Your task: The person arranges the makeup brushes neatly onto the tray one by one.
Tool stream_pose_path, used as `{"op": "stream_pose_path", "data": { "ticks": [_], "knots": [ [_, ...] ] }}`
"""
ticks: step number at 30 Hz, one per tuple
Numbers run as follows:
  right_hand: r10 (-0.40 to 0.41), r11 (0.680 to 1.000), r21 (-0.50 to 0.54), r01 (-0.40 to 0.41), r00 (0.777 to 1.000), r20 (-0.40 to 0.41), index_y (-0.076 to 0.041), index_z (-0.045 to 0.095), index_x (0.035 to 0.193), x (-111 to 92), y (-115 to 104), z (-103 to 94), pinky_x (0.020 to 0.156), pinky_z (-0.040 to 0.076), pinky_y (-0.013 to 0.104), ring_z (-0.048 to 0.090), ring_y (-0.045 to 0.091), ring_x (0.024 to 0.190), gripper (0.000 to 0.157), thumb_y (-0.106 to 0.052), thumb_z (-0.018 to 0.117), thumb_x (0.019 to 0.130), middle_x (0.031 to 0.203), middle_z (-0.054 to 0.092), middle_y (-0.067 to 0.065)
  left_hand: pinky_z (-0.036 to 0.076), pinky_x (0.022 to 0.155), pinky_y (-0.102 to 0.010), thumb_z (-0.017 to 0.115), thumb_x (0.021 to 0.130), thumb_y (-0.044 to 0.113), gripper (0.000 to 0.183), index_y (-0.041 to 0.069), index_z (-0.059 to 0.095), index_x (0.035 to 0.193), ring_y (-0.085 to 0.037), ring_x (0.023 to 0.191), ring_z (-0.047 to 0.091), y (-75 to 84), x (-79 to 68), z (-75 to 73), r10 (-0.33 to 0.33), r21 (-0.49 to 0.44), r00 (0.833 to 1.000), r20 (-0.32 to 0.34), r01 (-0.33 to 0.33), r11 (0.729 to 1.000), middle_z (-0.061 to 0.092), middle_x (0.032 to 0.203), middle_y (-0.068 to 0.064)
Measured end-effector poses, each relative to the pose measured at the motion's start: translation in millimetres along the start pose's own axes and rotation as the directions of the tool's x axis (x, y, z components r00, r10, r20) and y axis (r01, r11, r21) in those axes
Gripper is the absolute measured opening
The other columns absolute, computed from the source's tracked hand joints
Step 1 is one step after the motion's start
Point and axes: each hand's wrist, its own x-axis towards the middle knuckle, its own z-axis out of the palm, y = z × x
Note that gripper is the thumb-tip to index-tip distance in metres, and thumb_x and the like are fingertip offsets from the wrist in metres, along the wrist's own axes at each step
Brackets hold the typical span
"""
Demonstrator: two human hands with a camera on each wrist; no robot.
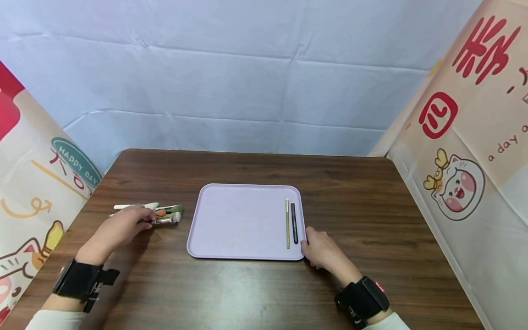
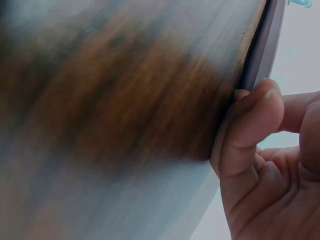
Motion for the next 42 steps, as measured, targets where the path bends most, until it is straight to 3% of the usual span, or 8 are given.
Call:
{"op": "stream_pose_path", "data": {
  "ticks": [12, 25, 32, 42],
  "knots": [
    [0.013, 1.000, 0.001, -0.013, 1.000, 0.001, -0.003, 0.054, 0.109, 3, 0, 0.6, 0.048, 0.048, 0.032, 0.057, 0.020, 0.052, 0.014, -0.015, 0.054, 0.102, 0.070, 0.056, 0.008, 0.053, 0.076, -0.046, 0.079, 0.086, 0.006, 0.013, 0.011, 0.071, 0.094, -0.023, 0.084, 0.066, 21.1, 12.8, -4.2, 0.033, 0.016, 0.999, -0.014, -0.033, 0.999, 0.066, 0.087, 0.000],
    [0.005, 1.000, -0.002, -0.005, 1.000, -0.005, -0.003, 0.055, 0.109, 2, 2, 1.5, 0.048, 0.047, 0.033, 0.056, 0.019, 0.052, 0.014, -0.015, 0.054, 0.103, 0.070, 0.056, 0.007, 0.052, 0.072, -0.046, 0.078, 0.088, 0.012, 0.012, 0.008, 0.070, 0.097, -0.022, 0.081, 0.063, 49.0, 34.6, -2.5, -0.039, -0.034, 0.999, 0.016, 0.039, 0.999, 0.066, 0.087, -0.003],
    [-0.004, 1.000, -0.001, 0.004, 1.000, -0.009, -0.002, 0.055, 0.109, 1, 2, 1.2, 0.048, 0.047, 0.033, 0.056, 0.019, 0.052, 0.014, -0.015, 0.054, 0.103, 0.070, 0.056, 0.007, 0.048, 0.064, -0.039, 0.077, 0.090, 0.013, 0.009, 0.009, 0.071, 0.095, -0.017, 0.071, 0.057, 62.6, 46.4, -1.3, -0.054, -0.065, 0.997, 0.059, 0.058, 0.996, 0.065, 0.082, 0.000],
    [-0.001, 1.000, 0.003, 0.002, 1.000, -0.013, -0.003, 0.055, 0.108, 0, 1, 1.3, 0.048, 0.048, 0.033, 0.056, 0.019, 0.052, 0.013, -0.015, 0.055, 0.102, 0.070, 0.056, 0.007, 0.050, 0.063, -0.036, 0.078, 0.090, 0.014, 0.012, 0.006, 0.071, 0.097, -0.016, 0.069, 0.059, 81.5, 57.4, 1.5, -0.064, -0.072, 0.996, 0.058, 0.068, 0.995, 0.067, 0.082, -0.003]
  ]
}}
